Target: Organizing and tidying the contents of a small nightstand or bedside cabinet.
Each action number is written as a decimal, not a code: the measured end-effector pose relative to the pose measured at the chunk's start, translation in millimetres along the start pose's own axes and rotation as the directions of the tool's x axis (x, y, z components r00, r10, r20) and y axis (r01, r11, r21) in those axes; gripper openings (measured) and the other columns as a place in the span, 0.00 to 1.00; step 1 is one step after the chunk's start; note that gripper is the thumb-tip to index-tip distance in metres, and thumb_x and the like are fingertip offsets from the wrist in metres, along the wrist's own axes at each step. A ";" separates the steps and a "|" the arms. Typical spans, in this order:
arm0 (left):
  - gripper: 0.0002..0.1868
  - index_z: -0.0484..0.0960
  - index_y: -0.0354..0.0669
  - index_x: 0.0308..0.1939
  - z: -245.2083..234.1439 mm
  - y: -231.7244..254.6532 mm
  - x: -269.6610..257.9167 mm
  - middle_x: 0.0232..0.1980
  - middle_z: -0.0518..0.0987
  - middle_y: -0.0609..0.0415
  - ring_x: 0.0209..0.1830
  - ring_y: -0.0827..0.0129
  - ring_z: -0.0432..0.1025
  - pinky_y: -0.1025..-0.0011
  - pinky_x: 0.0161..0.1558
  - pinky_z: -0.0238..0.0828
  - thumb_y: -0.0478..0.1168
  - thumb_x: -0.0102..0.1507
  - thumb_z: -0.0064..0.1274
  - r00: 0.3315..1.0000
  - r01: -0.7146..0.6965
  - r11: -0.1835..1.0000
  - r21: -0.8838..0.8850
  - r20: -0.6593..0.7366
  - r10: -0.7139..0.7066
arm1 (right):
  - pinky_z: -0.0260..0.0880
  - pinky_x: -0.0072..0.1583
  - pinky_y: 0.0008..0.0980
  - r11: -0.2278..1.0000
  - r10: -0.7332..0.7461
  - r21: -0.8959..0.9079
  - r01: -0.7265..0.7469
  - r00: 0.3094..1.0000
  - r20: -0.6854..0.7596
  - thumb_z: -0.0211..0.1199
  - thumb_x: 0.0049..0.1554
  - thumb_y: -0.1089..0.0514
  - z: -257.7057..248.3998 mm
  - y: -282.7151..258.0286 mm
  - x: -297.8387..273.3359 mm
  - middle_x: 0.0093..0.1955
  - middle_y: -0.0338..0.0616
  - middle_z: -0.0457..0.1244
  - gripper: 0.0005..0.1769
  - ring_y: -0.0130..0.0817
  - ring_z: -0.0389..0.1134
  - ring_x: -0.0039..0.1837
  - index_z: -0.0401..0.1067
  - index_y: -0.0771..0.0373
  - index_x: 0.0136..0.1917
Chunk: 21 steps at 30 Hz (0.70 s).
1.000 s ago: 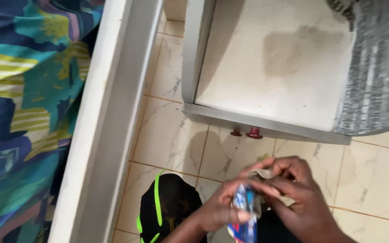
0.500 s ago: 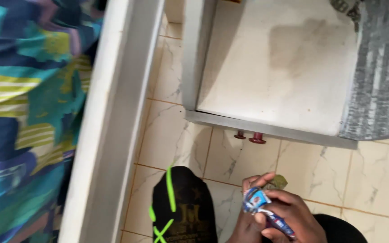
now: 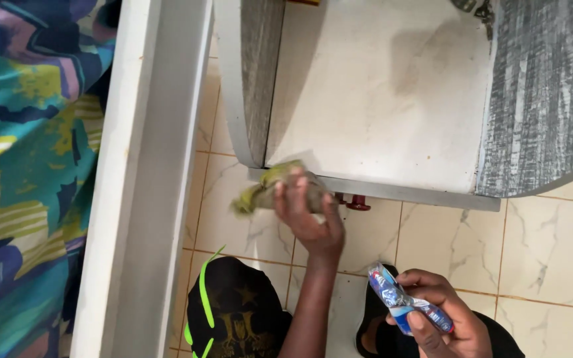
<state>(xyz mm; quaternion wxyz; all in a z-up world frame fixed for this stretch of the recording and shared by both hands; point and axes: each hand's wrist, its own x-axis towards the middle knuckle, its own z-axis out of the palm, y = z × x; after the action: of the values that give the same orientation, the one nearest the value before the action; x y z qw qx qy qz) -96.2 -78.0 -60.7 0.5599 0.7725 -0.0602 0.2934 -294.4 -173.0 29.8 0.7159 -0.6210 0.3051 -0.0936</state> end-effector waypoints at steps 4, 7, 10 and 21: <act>0.19 0.75 0.43 0.68 1.5 28.4 -4.4 0.67 0.81 0.54 0.77 0.49 0.63 0.54 0.73 0.61 0.35 0.72 0.52 0.917 -0.161 0.981 0.112 0.383 0.107 | 0.76 0.56 0.42 0.989 -0.126 0.090 0.121 0.990 0.059 0.65 0.59 0.61 1.2 -1.8 0.3 0.64 0.65 0.64 0.15 0.44 0.75 0.50 0.73 0.78 0.53; 0.16 0.75 0.49 0.68 -1.5 -28.1 -4.7 0.70 0.76 0.53 0.73 0.55 0.69 0.56 0.75 0.65 0.34 0.76 0.51 0.938 -0.252 0.966 0.056 0.259 0.230 | 0.76 0.55 0.45 0.984 -0.046 0.172 0.045 0.999 0.004 0.65 0.58 0.61 10.5 -13.8 5.3 0.64 0.65 0.63 0.17 0.44 0.71 0.56 0.71 0.79 0.54; 0.25 0.70 0.41 0.69 -16.1 -21.4 37.0 0.69 0.74 0.49 0.69 0.52 0.70 0.55 0.69 0.67 0.44 0.69 0.53 0.993 -0.061 0.998 0.002 0.098 0.061 | 0.75 0.54 0.46 0.985 0.020 0.172 -0.013 0.999 -0.035 0.64 0.58 0.60 6.5 -9.3 5.8 0.63 0.65 0.64 0.17 0.47 0.72 0.51 0.72 0.80 0.53; 0.02 0.82 0.46 0.41 25.0 35.9 -45.9 0.60 0.85 0.57 0.70 0.60 0.75 0.51 0.66 0.64 0.33 0.67 0.55 0.843 -0.227 0.973 -0.035 0.494 0.214 | 0.72 0.57 0.47 0.929 -0.022 0.369 0.012 0.999 0.024 0.64 0.60 0.63 11.7 5.5 19.8 0.63 0.61 0.63 0.18 0.44 0.70 0.55 0.71 0.81 0.58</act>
<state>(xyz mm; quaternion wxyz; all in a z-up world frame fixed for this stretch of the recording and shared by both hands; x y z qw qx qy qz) -139.3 -124.4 -59.8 0.4789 0.8165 -0.2860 0.1492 -273.5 -172.3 18.7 0.8230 -0.4796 0.2667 -0.1468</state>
